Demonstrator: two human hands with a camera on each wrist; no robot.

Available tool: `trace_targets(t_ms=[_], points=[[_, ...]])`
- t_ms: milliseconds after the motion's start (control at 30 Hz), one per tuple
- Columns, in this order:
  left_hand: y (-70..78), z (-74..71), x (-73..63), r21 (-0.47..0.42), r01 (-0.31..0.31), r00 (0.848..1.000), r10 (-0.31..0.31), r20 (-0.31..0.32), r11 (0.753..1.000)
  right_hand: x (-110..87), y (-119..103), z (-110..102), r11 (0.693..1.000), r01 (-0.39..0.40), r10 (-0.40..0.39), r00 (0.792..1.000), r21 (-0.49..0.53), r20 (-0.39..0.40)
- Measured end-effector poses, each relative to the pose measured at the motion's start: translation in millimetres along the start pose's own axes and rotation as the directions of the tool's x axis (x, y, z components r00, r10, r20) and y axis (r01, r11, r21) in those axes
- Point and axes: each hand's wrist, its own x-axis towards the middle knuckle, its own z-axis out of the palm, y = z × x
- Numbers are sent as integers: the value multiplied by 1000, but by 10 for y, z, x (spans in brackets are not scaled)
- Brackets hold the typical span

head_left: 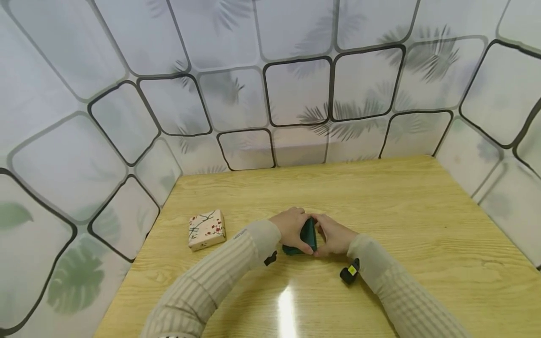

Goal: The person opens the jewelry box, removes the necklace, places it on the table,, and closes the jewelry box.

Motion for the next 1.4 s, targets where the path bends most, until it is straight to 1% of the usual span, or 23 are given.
trace_targets(t_ms=[133,300,500,733,800,1033,1267,1400], points=[[7,-13,7,8,-2,1000,2,6,1000,3,-23,-10,999,38,-38,999,-13,-10],[18,-18,12,0,8,1000,-8,19,1000,8,-48,-8,998,57,-57,998,0,-5],[41,-26,16,-6,14,999,-14,35,1000,8,-77,-1,998,59,-60,998,30,9],[48,-29,20,10,0,999,0,40,1000,9,-71,-2,994,84,-85,996,65,13],[43,-25,25,11,-5,999,4,39,1000,6,-70,-3,995,80,-81,997,63,13],[20,-6,28,-11,-19,1000,19,15,1000,4,-38,22,999,15,-16,1000,34,7],[-8,18,21,-31,-28,999,27,-20,999,28,15,57,1000,21,-21,1000,-11,-6],[-27,15,26,-49,-37,999,36,-34,998,24,11,57,1000,23,-23,1000,-6,-15]])
